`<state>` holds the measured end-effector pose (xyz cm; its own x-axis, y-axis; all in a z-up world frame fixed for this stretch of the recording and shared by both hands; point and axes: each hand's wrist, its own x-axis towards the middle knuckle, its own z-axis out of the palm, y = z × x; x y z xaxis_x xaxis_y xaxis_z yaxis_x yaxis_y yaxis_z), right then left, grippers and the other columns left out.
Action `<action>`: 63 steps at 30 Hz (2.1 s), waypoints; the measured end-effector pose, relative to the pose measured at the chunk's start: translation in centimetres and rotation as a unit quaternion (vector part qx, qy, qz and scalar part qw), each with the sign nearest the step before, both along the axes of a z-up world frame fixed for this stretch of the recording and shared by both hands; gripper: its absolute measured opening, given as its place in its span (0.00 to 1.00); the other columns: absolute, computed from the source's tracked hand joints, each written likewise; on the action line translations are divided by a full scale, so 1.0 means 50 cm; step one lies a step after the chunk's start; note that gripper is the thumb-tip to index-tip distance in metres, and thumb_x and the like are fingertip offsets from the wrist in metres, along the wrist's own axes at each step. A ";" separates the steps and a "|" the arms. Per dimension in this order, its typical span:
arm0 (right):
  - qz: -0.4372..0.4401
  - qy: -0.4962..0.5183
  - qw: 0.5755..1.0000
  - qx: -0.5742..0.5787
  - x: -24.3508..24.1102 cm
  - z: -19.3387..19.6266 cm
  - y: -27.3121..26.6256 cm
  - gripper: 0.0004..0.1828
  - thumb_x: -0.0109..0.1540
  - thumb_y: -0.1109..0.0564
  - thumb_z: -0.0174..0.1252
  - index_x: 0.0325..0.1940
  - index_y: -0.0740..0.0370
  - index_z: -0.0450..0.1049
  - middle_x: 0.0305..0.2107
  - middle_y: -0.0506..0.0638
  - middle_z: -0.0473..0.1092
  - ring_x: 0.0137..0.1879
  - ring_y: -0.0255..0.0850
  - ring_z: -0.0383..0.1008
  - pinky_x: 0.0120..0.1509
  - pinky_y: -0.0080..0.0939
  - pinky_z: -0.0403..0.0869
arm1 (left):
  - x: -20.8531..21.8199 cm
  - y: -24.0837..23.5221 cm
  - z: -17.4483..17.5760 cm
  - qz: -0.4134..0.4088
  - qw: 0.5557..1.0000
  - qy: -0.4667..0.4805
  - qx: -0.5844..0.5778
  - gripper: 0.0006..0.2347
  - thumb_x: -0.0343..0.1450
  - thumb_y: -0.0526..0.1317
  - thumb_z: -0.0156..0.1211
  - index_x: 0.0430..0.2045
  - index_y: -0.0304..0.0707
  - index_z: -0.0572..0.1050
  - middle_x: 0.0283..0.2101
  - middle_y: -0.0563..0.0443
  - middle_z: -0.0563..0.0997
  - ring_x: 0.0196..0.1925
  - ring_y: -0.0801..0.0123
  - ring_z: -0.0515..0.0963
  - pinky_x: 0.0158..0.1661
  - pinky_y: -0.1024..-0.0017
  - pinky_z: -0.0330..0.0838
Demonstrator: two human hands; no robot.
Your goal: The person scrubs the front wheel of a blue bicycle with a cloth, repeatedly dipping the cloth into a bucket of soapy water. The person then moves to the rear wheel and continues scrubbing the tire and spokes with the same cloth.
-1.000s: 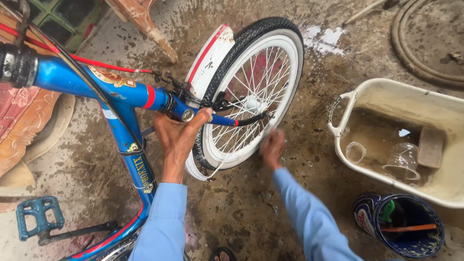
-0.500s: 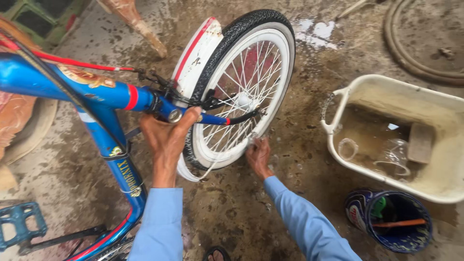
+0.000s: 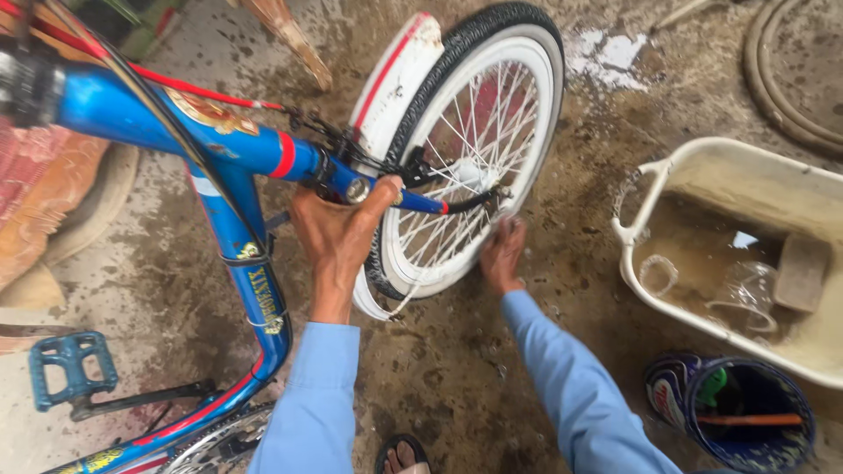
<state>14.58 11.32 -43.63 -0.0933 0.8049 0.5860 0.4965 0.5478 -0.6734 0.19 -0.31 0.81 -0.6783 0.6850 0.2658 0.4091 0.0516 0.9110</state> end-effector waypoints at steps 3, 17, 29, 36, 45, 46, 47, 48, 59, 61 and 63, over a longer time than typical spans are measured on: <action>0.020 0.028 0.998 -0.059 -0.006 0.038 -0.106 0.30 0.53 0.71 0.53 0.59 0.62 0.66 0.49 0.70 0.63 0.54 0.65 0.66 0.55 0.59 0.69 | 0.006 0.001 0.002 -0.011 1.000 -0.008 0.018 0.10 0.61 0.37 0.75 0.29 0.31 0.81 0.29 0.50 0.85 0.30 0.73 0.83 0.37 0.72 0.77; 0.099 0.068 0.948 -0.296 -0.038 0.171 -0.268 0.16 0.63 0.61 0.59 0.55 0.67 0.79 0.34 0.58 0.75 0.41 0.46 0.78 0.65 0.51 0.70 | -0.009 -0.010 0.003 -0.010 0.999 0.038 -0.001 0.12 0.59 0.40 0.78 0.26 0.34 0.80 0.29 0.50 0.86 0.30 0.69 0.85 0.38 0.69 0.78; 0.034 0.203 0.877 -0.435 0.003 0.115 -0.070 0.16 0.66 0.59 0.52 0.57 0.55 0.75 0.41 0.45 0.72 0.38 0.38 0.76 0.38 0.43 0.80 | -0.001 -0.010 -0.008 -0.012 0.999 0.031 0.017 0.13 0.60 0.40 0.77 0.30 0.34 0.80 0.31 0.49 0.86 0.32 0.70 0.85 0.40 0.70 0.79; 0.089 0.084 0.951 -0.285 -0.005 0.041 -0.030 0.14 0.65 0.62 0.56 0.56 0.61 0.76 0.35 0.55 0.73 0.37 0.45 0.73 0.41 0.45 0.74 | 0.004 -0.006 -0.009 -0.005 0.999 0.031 0.009 0.12 0.61 0.39 0.77 0.31 0.31 0.81 0.32 0.48 0.86 0.32 0.71 0.84 0.40 0.70 0.78; 0.126 0.278 0.854 -0.420 0.057 0.082 -0.030 0.15 0.68 0.53 0.55 0.56 0.59 0.78 0.32 0.44 0.75 0.35 0.31 0.73 0.37 0.35 0.75 | 0.008 -0.006 -0.005 -0.008 1.000 0.014 0.004 0.12 0.61 0.39 0.76 0.30 0.31 0.81 0.32 0.47 0.86 0.32 0.70 0.85 0.40 0.69 0.79; 0.137 0.258 0.851 -0.437 0.061 0.089 -0.029 0.15 0.70 0.50 0.53 0.56 0.57 0.78 0.31 0.43 0.75 0.36 0.30 0.74 0.38 0.33 0.76 | 0.009 -0.006 -0.007 -0.013 1.000 0.015 0.010 0.12 0.61 0.39 0.76 0.30 0.31 0.81 0.31 0.47 0.86 0.32 0.70 0.85 0.40 0.69 0.79; 0.147 0.237 0.846 -0.454 0.064 0.094 -0.026 0.16 0.71 0.48 0.52 0.57 0.55 0.78 0.31 0.42 0.75 0.36 0.28 0.76 0.38 0.31 0.78 | 0.010 -0.006 -0.008 -0.008 1.000 0.018 0.003 0.12 0.61 0.39 0.76 0.30 0.31 0.81 0.31 0.47 0.86 0.32 0.70 0.85 0.40 0.68 0.79; 0.171 0.234 0.834 -0.469 0.063 0.098 -0.020 0.18 0.71 0.46 0.51 0.57 0.55 0.78 0.29 0.43 0.75 0.34 0.31 0.74 0.35 0.34 0.75 | 0.010 -0.005 -0.008 -0.003 1.000 0.023 -0.003 0.11 0.62 0.39 0.76 0.30 0.31 0.81 0.31 0.47 0.86 0.32 0.70 0.84 0.39 0.68 0.78; 0.258 0.267 0.735 -0.567 0.051 0.078 0.037 0.27 0.59 0.30 0.61 0.46 0.51 0.80 0.64 0.53 0.70 0.78 0.53 0.53 0.77 0.68 0.47 | 0.007 -0.008 -0.009 -0.016 1.000 0.010 0.011 0.12 0.62 0.38 0.76 0.31 0.31 0.80 0.32 0.48 0.86 0.32 0.70 0.85 0.41 0.69 0.79; 0.244 0.267 0.724 -0.587 0.046 0.077 0.039 0.24 0.60 0.32 0.59 0.45 0.51 0.80 0.61 0.47 0.70 0.75 0.48 0.53 0.74 0.67 0.49 | 0.007 -0.006 -0.007 -0.024 0.999 0.012 0.029 0.13 0.62 0.37 0.76 0.33 0.31 0.80 0.32 0.47 0.86 0.33 0.70 0.85 0.41 0.69 0.79; 0.256 0.280 0.720 -0.581 0.045 0.071 0.033 0.21 0.62 0.34 0.59 0.42 0.52 0.79 0.56 0.45 0.71 0.72 0.46 0.56 0.72 0.65 0.52 | 0.008 -0.006 -0.008 -0.016 1.000 0.017 0.017 0.12 0.61 0.37 0.76 0.32 0.31 0.80 0.33 0.48 0.86 0.33 0.71 0.84 0.40 0.69 0.79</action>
